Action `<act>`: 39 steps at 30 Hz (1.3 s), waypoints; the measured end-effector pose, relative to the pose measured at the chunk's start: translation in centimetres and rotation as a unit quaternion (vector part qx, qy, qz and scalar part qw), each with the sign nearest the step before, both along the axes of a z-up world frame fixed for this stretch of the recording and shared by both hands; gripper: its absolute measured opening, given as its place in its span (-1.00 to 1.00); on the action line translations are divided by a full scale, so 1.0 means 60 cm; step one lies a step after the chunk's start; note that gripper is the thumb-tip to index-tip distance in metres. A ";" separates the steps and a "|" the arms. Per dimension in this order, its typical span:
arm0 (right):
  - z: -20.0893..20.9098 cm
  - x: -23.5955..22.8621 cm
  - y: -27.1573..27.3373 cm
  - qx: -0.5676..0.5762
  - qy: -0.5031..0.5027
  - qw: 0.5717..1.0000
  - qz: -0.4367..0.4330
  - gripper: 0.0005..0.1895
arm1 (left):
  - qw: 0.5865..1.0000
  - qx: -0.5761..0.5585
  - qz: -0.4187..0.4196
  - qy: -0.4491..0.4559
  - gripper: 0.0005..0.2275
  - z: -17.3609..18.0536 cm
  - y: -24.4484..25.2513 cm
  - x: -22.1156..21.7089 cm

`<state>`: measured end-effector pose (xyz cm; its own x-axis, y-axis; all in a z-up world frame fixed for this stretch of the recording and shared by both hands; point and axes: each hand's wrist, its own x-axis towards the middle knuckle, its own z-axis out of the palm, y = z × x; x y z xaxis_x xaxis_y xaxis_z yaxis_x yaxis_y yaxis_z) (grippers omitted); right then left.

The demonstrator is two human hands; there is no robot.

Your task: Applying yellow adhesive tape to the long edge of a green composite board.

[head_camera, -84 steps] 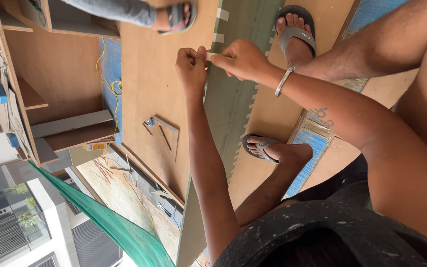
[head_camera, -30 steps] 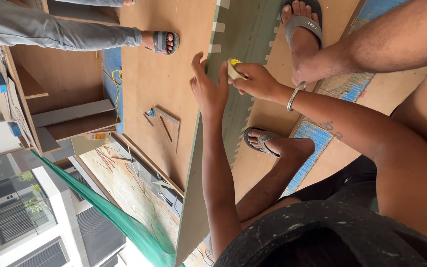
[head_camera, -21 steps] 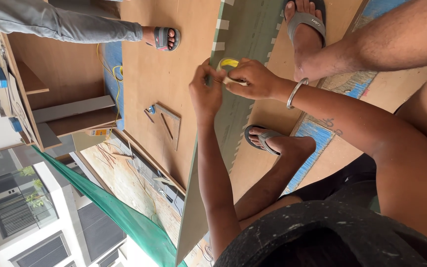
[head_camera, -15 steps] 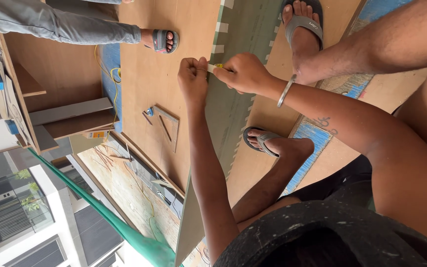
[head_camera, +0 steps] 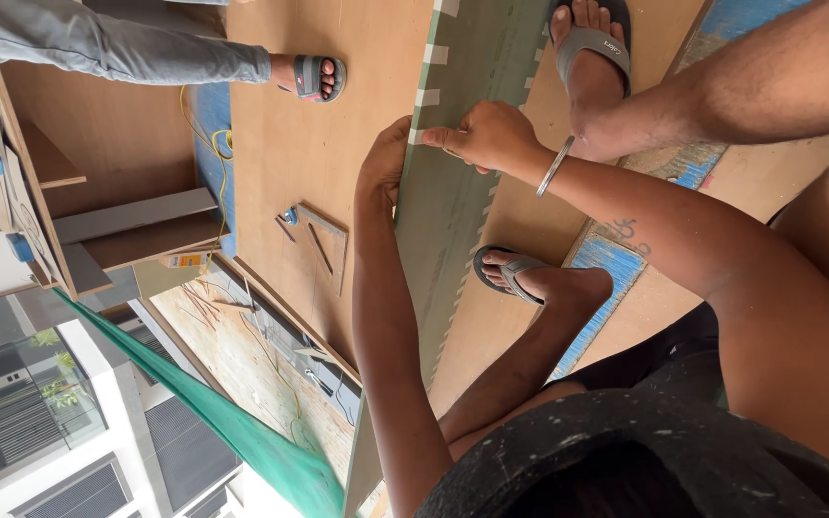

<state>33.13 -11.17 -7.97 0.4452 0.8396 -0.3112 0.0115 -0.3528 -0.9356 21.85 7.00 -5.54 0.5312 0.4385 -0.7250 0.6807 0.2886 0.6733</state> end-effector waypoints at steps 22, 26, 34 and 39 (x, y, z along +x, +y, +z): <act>-0.072 -0.030 0.041 0.069 0.321 0.943 -0.057 -0.63 | 0.676 0.697 -0.231 0.061 -0.71 0.014 -0.114 -0.016; -0.087 -0.074 0.033 -0.018 0.440 0.898 -0.001 -0.68 | 0.697 0.678 -0.225 0.061 -0.72 0.025 -0.110 -0.013; -0.031 -0.104 -0.031 0.177 0.387 0.905 -0.015 -0.81 | 0.796 0.587 -0.143 -0.031 -0.50 0.120 -0.180 -0.082; -0.028 -0.124 -0.046 0.250 0.209 0.941 0.088 -0.86 | 0.770 0.585 -0.255 -0.029 -0.60 0.153 -0.202 -0.111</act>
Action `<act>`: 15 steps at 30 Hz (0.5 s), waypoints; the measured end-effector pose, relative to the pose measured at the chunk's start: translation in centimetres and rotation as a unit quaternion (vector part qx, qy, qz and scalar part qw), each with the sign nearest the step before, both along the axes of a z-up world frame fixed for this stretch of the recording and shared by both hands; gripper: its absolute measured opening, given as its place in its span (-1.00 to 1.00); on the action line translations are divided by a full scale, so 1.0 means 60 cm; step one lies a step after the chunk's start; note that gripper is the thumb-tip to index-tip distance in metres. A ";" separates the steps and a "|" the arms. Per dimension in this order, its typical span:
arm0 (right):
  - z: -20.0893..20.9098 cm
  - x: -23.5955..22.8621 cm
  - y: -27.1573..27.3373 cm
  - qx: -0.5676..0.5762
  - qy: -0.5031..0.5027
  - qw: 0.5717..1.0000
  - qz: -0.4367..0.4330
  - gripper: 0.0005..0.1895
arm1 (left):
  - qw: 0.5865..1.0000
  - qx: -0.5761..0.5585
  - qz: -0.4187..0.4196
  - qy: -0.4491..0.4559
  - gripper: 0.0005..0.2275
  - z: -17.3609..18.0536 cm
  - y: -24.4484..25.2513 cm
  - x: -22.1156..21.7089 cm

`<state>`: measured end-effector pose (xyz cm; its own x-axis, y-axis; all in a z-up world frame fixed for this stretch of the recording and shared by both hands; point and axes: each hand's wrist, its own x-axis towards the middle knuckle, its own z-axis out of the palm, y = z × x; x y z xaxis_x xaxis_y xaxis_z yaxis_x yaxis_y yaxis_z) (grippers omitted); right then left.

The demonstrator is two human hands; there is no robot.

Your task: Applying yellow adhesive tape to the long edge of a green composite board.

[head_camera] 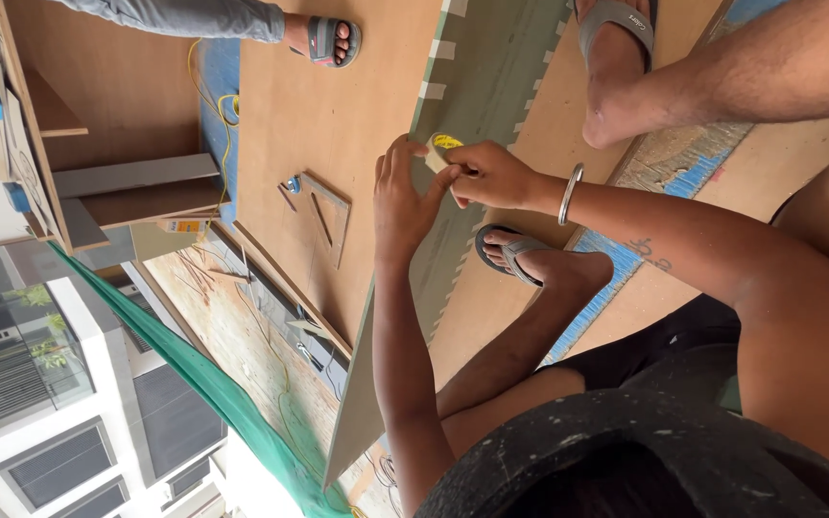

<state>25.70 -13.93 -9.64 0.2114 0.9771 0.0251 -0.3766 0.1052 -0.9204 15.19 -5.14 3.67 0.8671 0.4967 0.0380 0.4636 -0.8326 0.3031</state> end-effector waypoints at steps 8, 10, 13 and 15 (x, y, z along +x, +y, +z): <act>0.045 0.014 -0.001 0.042 -0.295 0.948 -0.111 -0.49 | 0.979 -0.108 0.125 -0.123 -0.75 -0.059 0.063 0.001; 0.085 0.027 0.005 0.007 -0.220 0.970 -0.105 -0.46 | 0.980 -0.065 0.166 -0.082 -0.74 -0.055 0.079 0.018; 0.105 0.041 0.013 -0.104 -0.162 0.979 -0.061 -0.39 | 0.980 -0.078 0.170 -0.069 -0.76 -0.083 0.118 0.020; 0.098 0.050 0.025 -0.168 -0.177 0.969 -0.034 -0.40 | 0.964 -0.189 0.169 -0.087 -0.73 -0.128 0.160 0.000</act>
